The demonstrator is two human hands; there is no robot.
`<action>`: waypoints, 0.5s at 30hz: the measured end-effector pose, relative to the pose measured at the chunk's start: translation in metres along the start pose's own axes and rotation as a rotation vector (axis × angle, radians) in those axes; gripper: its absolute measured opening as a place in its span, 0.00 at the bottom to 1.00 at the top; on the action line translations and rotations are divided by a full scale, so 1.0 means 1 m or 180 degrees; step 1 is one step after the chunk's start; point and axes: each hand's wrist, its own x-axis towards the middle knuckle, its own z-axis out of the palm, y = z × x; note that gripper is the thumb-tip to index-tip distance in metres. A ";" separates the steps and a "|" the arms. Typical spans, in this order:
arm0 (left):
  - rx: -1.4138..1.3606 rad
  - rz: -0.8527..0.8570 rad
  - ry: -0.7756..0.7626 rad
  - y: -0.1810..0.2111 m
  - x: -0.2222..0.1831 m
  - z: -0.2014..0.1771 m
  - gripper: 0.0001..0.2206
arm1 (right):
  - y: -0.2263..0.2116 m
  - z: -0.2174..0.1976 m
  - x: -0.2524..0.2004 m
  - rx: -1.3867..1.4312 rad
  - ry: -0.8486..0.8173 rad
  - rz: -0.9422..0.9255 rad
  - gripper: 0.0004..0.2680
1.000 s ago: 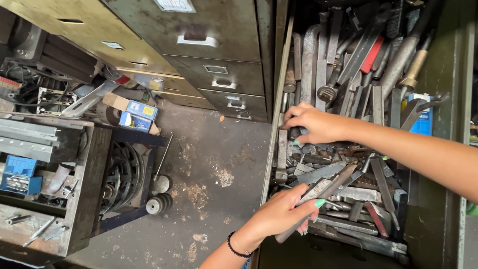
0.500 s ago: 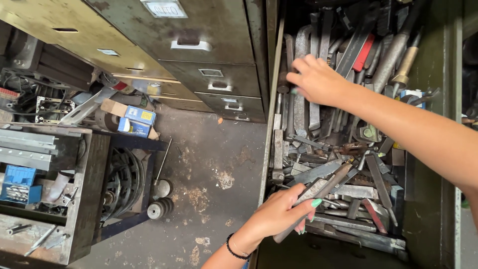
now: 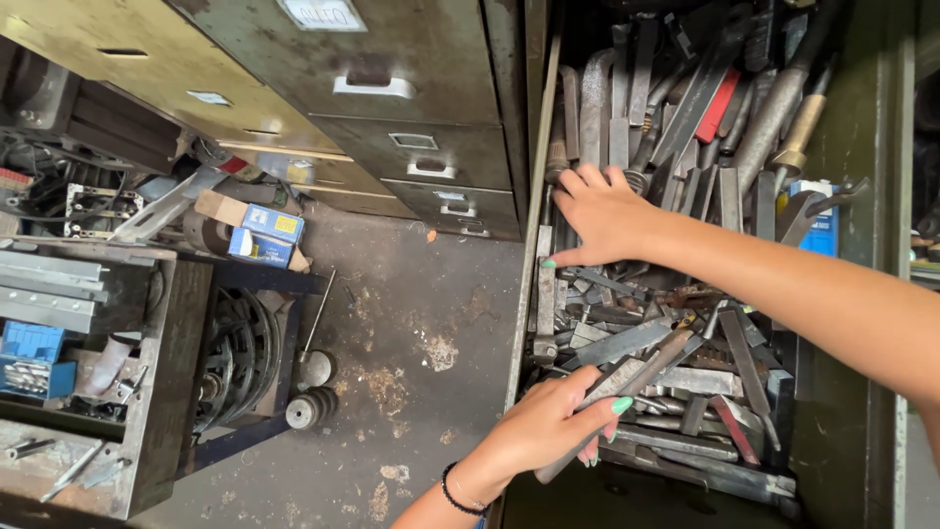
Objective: Search for metal parts in a drawer and sharpen them using a bench grinder
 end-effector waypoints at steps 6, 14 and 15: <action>-0.0044 -0.0145 -0.0044 0.003 0.000 -0.001 0.12 | 0.032 -0.001 -0.002 0.0050 -0.0407 -0.0305 0.26; -0.0817 -0.0237 -0.0070 -0.063 0.018 0.013 0.08 | 0.034 0.006 -0.104 0.0660 0.0935 -0.0566 0.19; -0.1111 -0.0170 0.0383 -0.080 0.023 0.014 0.07 | 0.026 -0.001 -0.126 0.0760 0.1006 -0.0737 0.16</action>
